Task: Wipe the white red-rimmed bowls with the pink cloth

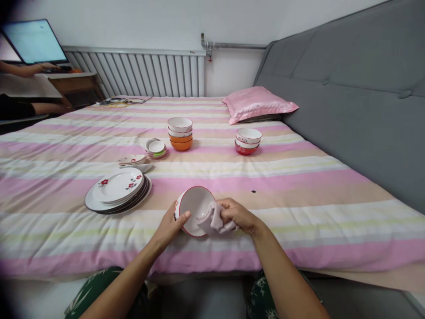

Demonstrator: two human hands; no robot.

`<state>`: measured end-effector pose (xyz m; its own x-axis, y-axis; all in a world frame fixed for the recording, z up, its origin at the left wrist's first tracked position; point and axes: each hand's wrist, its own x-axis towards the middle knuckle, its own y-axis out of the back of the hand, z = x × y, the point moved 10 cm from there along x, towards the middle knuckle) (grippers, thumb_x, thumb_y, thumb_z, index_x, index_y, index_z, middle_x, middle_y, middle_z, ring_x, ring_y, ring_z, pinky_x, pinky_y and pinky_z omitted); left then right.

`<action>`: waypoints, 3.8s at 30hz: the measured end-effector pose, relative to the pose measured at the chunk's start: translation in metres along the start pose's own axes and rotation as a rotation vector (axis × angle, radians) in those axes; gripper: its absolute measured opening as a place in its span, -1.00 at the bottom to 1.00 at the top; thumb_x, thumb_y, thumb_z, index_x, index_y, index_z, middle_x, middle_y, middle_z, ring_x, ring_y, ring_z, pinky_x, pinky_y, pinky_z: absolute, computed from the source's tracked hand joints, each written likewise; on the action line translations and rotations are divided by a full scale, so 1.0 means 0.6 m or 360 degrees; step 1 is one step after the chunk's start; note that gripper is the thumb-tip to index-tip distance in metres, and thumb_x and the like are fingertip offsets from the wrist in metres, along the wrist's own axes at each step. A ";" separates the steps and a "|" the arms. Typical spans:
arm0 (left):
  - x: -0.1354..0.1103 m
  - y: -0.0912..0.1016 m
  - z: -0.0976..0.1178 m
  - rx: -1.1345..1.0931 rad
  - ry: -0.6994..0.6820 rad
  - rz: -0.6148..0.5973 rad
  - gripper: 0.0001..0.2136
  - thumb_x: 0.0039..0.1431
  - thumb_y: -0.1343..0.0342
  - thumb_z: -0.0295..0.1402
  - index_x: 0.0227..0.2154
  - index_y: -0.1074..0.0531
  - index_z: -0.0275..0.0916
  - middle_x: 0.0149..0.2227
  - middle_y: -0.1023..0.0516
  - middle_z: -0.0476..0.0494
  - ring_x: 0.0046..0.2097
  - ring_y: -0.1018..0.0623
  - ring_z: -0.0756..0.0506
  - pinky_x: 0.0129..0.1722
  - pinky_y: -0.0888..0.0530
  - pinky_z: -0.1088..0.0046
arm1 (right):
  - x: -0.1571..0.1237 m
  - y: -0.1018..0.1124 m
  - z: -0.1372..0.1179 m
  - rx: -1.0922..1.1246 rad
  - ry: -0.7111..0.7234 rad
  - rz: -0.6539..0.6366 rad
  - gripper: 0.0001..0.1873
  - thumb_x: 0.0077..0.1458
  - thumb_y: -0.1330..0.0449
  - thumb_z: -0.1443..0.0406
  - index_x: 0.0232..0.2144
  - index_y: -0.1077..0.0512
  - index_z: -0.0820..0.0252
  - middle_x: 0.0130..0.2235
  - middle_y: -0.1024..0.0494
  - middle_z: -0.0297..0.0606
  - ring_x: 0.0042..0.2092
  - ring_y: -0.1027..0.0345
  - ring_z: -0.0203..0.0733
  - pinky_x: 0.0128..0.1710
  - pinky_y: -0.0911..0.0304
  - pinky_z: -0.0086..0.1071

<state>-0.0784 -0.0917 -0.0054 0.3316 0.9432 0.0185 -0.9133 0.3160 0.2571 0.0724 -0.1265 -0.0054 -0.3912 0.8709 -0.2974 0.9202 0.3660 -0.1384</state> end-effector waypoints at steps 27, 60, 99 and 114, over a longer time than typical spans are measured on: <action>-0.030 -0.032 0.069 0.0571 -0.0468 -0.0175 -0.23 -0.11 -0.23 -0.17 0.19 -0.09 -0.23 0.17 -0.29 -0.31 0.14 -0.35 -0.33 0.10 -0.31 0.10 | -0.019 -0.008 -0.098 -0.1047 0.1149 0.0591 -0.30 -0.03 -0.11 0.41 0.19 -0.11 0.04 0.18 -0.25 -0.17 0.19 -0.12 -0.01 0.18 -0.05 -0.08; -0.027 -0.033 0.069 0.0482 -0.0467 -0.0177 -0.28 -0.08 -0.21 -0.17 0.16 -0.11 -0.24 0.12 -0.33 -0.28 0.10 -0.39 -0.28 0.07 -0.34 0.15 | 0.001 0.039 -0.045 -0.0112 0.0590 0.0583 -0.61 0.04 -0.20 0.08 -0.10 -0.39 0.11 -0.17 -0.52 -0.26 -0.16 -0.39 -0.13 -0.17 -0.26 -0.31; -0.027 -0.032 0.065 0.0467 -0.0438 -0.0174 -0.28 -0.09 -0.21 -0.18 0.16 -0.12 -0.24 0.11 -0.36 -0.28 0.09 -0.40 -0.30 0.07 -0.34 0.12 | -0.008 -0.010 -0.103 -0.0275 0.1011 0.0107 -0.34 -0.12 0.00 0.32 0.12 -0.27 0.09 0.18 -0.33 -0.28 0.22 -0.12 -0.03 0.24 0.02 -0.10; -0.030 -0.034 0.068 0.0533 -0.0461 -0.0183 -0.25 -0.14 -0.22 -0.25 0.18 -0.10 -0.20 0.14 -0.32 -0.26 0.10 -0.39 -0.31 0.07 -0.34 0.13 | -0.020 0.010 -0.106 -0.0299 0.1169 0.0585 -0.73 -0.04 -0.03 0.43 -0.25 -0.14 0.07 0.09 -0.33 -0.15 0.16 -0.22 -0.08 0.12 -0.14 -0.05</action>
<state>-0.0561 -0.1196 0.0283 0.5224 0.8214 0.2290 -0.7557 0.3216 0.5705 0.0831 -0.1139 0.0576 -0.0193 0.9135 0.4065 0.9996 0.0096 0.0259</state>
